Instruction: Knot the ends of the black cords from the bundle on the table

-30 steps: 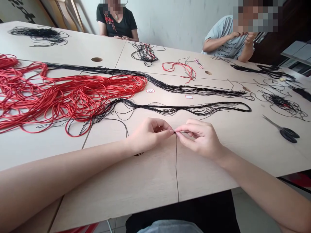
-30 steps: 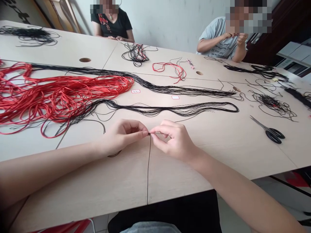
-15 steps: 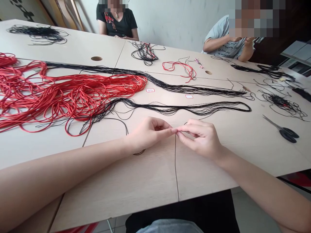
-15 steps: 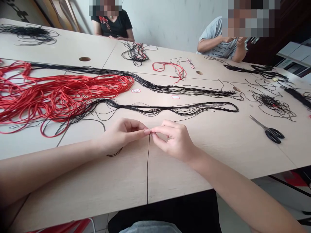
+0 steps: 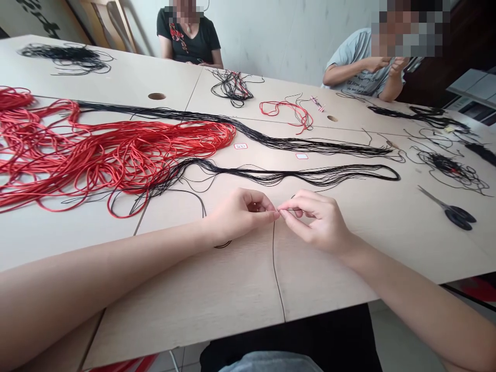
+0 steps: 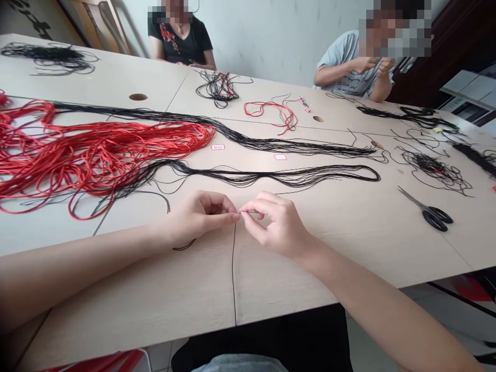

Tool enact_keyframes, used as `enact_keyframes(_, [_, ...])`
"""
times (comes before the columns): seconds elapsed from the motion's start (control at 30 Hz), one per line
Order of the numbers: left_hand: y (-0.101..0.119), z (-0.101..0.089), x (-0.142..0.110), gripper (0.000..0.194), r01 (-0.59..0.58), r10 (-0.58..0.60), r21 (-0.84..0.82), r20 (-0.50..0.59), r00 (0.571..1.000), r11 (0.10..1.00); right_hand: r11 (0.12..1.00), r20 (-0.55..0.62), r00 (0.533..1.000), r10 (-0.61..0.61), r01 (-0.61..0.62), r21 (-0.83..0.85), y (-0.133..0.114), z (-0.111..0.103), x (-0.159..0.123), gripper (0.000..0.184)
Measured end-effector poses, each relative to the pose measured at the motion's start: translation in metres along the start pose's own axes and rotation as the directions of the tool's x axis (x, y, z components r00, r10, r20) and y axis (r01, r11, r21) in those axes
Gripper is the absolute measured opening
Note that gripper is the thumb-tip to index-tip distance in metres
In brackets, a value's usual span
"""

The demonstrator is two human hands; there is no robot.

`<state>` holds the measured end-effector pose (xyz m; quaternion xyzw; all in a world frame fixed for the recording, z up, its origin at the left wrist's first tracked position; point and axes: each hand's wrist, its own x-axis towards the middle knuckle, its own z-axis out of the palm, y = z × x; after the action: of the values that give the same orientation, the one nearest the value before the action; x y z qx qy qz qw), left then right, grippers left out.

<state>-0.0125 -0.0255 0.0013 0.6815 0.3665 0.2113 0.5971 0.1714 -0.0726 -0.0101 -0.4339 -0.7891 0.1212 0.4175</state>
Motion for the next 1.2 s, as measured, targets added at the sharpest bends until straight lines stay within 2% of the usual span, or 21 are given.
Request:
enact_keyframes(0.17, [0.001, 0.000, 0.000, 0.019, 0.004, -0.004, -0.008, 0.003, 1.000, 1.000, 0.999, 0.004, 1.000, -0.012, 0.012, -0.039, 0.001, 0.001, 0.001, 0.011])
enact_keyframes(0.27, [0.002, 0.000, 0.000, 0.022, 0.013, -0.013, -0.004, -0.036, 0.999, 1.000, 0.978, -0.131, 0.991, -0.029, 0.002, -0.206, -0.003, 0.000, 0.002, 0.007])
enact_keyframes(0.33, [0.002, 0.000, 0.000, 0.024, 0.012, -0.012, 0.003, -0.072, 0.997, 1.000, 0.948, -0.186, 0.980, -0.074, 0.011, -0.319, -0.006, 0.001, 0.002, 0.013])
enact_keyframes(0.37, [0.002, 0.000, 0.000, 0.025, 0.016, -0.015, 0.005, -0.088, 0.996, 1.000, 0.937, -0.158, 0.983, -0.089, 0.029, -0.349, -0.008, 0.002, 0.001, 0.018])
enact_keyframes(0.43, [0.002, 0.000, 0.000, 0.025, 0.023, -0.023, -0.002, -0.103, 0.994, 1.000, 0.926, -0.019, 0.996, -0.083, 0.070, -0.372, -0.011, 0.005, -0.002, 0.024])
enact_keyframes(0.5, [0.001, 0.000, 0.001, 0.024, 0.021, -0.023, -0.021, -0.093, 0.995, 1.000, 0.917, 0.113, 0.992, -0.060, 0.099, -0.387, -0.012, 0.009, -0.004, 0.021])
enact_keyframes(0.6, [0.000, 0.000, 0.001, 0.023, 0.002, -0.004, -0.030, -0.075, 0.997, 1.000, 0.903, 0.200, 0.978, -0.061, 0.139, -0.406, -0.010, 0.012, -0.006, 0.019])
enact_keyframes(0.73, [0.002, -0.001, 0.001, 0.023, -0.009, 0.010, 0.018, -0.065, 0.998, 1.000, 0.905, 0.213, 0.972, -0.100, 0.177, -0.387, -0.005, 0.009, -0.005, 0.021])
enact_keyframes(1.1, [0.007, -0.002, 0.000, 0.028, 0.026, -0.015, 0.079, -0.133, 0.991, 0.997, 0.920, 0.203, 0.970, -0.131, 0.195, -0.341, -0.001, -0.003, -0.001, 0.023])
enact_keyframes(1.2, [0.007, -0.002, 0.000, 0.027, 0.032, -0.022, 0.074, -0.124, 0.992, 0.997, 0.937, 0.166, 0.980, -0.111, 0.158, -0.312, -0.002, -0.007, 0.000, 0.019])
